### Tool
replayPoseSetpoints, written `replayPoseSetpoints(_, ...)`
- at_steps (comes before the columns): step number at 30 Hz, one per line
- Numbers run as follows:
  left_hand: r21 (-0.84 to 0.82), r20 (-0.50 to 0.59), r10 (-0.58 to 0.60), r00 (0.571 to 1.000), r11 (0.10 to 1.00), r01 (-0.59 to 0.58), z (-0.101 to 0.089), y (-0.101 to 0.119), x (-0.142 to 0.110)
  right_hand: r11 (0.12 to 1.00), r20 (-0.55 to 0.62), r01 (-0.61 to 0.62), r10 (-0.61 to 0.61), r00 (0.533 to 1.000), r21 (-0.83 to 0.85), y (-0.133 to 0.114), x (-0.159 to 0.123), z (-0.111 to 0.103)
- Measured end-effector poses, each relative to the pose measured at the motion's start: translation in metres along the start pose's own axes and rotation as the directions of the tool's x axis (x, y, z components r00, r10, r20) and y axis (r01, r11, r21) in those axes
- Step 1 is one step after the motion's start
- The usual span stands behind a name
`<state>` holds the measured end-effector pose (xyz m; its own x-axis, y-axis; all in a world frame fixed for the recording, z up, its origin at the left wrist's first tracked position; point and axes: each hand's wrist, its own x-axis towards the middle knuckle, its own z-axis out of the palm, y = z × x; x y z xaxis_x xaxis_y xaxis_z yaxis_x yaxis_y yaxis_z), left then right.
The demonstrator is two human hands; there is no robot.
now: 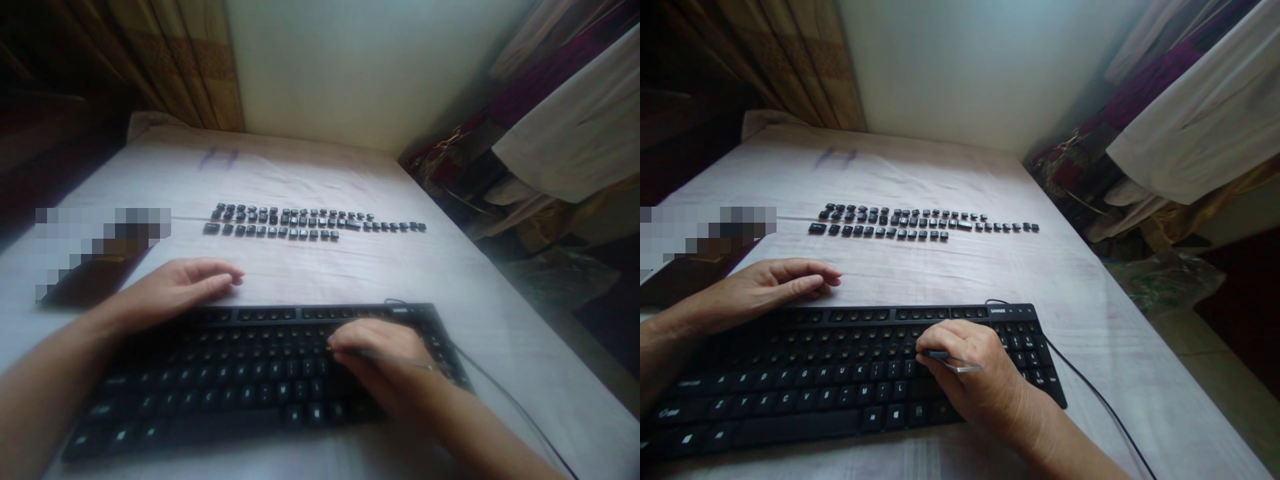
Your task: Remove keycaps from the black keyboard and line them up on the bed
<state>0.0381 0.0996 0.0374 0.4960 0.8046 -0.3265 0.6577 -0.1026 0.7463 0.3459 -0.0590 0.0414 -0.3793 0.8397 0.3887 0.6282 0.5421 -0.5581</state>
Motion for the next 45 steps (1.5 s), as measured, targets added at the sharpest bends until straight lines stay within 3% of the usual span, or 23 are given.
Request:
replayPoseSetpoints(11,-0.008,0.004,0.007,1.000,1.000,-0.007,-0.001,-0.008,0.004,0.996,-0.129,-0.014,0.025,0.991,0.088,0.000,-0.003,0.004)
replayPoseSetpoints(14,-0.013,-0.003,0.010,1.000,1.000,-0.010,-0.001,-0.010,0.005,0.971,-0.180,-0.137,0.173,0.968,0.195,-0.002,-0.001,0.002)
replayPoseSetpoints(17,-0.008,-0.010,0.007,1.000,1.000,-0.007,0.000,-0.006,0.003,0.896,-0.230,-0.293,0.379,0.896,0.334,-0.004,0.001,-0.001)
replayPoseSetpoints(19,-0.006,-0.015,0.015,1.000,1.000,-0.016,0.000,-0.001,0.000,0.864,-0.243,-0.320,0.431,0.869,0.388,-0.005,0.001,-0.002)
replayPoseSetpoints(24,0.141,-0.051,0.096,0.994,0.986,-0.088,-0.002,0.014,-0.007,0.907,-0.305,-0.230,0.344,0.888,0.353,-0.005,0.003,0.001)
replayPoseSetpoints(29,0.300,-0.126,0.326,0.937,0.913,-0.278,0.017,0.032,-0.021,0.946,-0.355,-0.122,0.229,0.907,0.299,-0.009,0.006,0.004)
replayPoseSetpoints(33,0.188,-0.060,0.424,0.904,0.894,-0.407,0.054,0.054,-0.040,0.962,-0.376,-0.023,0.128,0.918,0.272,-0.017,0.008,0.004)
replayPoseSetpoints(37,0.079,-0.038,0.389,0.920,0.919,-0.386,0.082,0.070,-0.050,0.961,-0.385,0.039,0.073,0.920,0.276,-0.025,0.010,0.007)
replayPoseSetpoints(45,-0.229,0.033,0.298,0.954,0.931,-0.283,0.096,0.077,-0.048,0.957,-0.351,0.075,0.029,0.936,0.280,-0.034,0.016,0.015)
